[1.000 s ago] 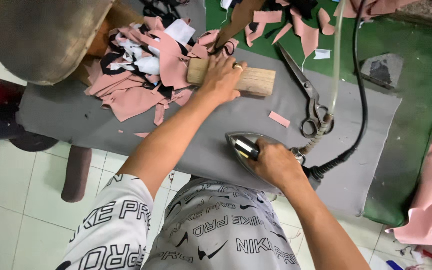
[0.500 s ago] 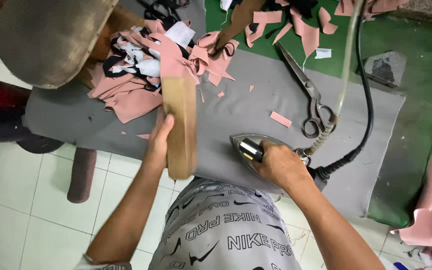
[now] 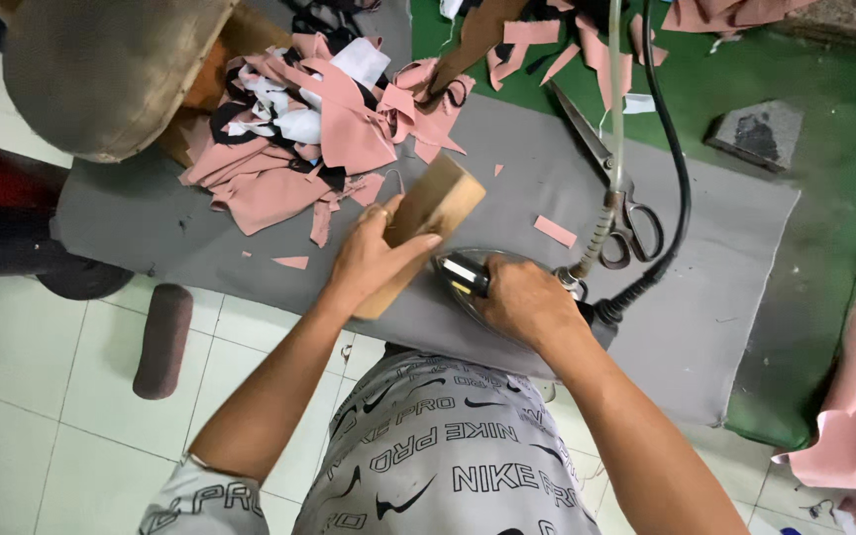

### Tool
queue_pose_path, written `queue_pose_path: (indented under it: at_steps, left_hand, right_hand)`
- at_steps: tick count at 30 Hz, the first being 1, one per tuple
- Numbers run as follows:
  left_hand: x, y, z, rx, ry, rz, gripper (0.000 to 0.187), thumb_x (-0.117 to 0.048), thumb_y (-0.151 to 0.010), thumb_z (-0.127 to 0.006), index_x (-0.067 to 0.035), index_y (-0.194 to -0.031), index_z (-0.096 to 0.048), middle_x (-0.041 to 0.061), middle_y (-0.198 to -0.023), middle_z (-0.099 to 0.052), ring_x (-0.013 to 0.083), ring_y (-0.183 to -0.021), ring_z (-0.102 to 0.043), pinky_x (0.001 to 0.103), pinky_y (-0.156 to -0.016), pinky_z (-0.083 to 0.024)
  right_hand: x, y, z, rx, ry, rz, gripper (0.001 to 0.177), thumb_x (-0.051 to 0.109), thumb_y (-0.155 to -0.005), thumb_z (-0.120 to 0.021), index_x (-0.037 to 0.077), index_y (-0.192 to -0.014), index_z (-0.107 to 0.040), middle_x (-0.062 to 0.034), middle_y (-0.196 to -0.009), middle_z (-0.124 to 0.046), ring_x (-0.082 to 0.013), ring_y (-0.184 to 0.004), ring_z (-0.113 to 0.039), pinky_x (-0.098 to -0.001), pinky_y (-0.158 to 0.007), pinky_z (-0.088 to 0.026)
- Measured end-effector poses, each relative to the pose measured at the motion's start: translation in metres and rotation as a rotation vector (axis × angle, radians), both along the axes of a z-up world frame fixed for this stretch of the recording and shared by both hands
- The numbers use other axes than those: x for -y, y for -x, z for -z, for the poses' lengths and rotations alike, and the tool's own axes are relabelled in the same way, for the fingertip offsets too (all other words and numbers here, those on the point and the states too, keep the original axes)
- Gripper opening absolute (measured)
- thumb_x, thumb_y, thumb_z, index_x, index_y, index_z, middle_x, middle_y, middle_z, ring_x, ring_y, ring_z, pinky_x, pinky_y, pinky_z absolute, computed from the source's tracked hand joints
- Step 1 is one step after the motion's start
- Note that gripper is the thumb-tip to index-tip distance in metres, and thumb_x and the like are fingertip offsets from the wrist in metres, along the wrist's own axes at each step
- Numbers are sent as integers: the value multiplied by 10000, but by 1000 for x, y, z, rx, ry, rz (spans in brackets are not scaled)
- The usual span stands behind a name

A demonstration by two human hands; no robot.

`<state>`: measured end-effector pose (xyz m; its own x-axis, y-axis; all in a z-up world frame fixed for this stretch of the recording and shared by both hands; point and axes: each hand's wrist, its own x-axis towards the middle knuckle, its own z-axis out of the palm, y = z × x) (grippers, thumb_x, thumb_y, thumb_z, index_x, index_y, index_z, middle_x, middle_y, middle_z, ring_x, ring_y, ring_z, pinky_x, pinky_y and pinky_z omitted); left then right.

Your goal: The person cuts small rectangular pieces from a larger pink fabric using scissors, then irons the cut pieces on a gray work surface. The person handles the fabric and tools directly, folding and pressing the pieces with an iron.

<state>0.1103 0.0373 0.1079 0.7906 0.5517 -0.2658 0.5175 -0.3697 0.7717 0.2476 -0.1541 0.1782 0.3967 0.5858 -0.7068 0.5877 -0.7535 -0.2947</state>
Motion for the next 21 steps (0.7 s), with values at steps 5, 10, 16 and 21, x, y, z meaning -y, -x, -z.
queue_pose_path:
  at_steps: [5, 10, 16, 21]
  left_hand:
    - [4, -17, -36, -127, -87, 366, 880, -520, -835, -811, -66, -1521, -499, 211, -1237, -620, 421, -1188, -631, 534, -1018, -498]
    - [0, -20, 19, -93, -363, 766, 844, -535, -844, -776, -110, -1520, -501, 180, -1227, -626, 382, -1202, -627, 499, -1040, -476]
    - [-1, -30, 46, 170, -565, 1034, 825, -479, -799, -814, -143, -1495, -525, 122, -1220, -601, 337, -1196, -574, 478, -1121, -389]
    - [5, -34, 58, 46, -499, 1002, 851, -565, -810, -767, -255, -1547, -475, 70, -1361, -584, 307, -1313, -506, 515, -1176, -297]
  right_hand:
    - [46, -7, 2, -8, 48, 34, 437, 352, -849, -705, 139, -1229, -668, -203, -1080, -767, -402, -1087, -733, -540, -917, -591]
    - [84, -14, -4, -21, 98, 95, 406, 331, -843, -700, 128, -1194, -683, -215, -1082, -770, -418, -1091, -730, -536, -928, -585]
    - [117, -23, 12, -1, 84, 123, 370, 323, -848, -693, 133, -1166, -693, -206, -1049, -780, -419, -1061, -739, -534, -913, -589]
    - [136, -26, 18, -2, 108, 114, 391, 358, -803, -725, 184, -1154, -704, -157, -1019, -793, -389, -1047, -750, -501, -901, -594]
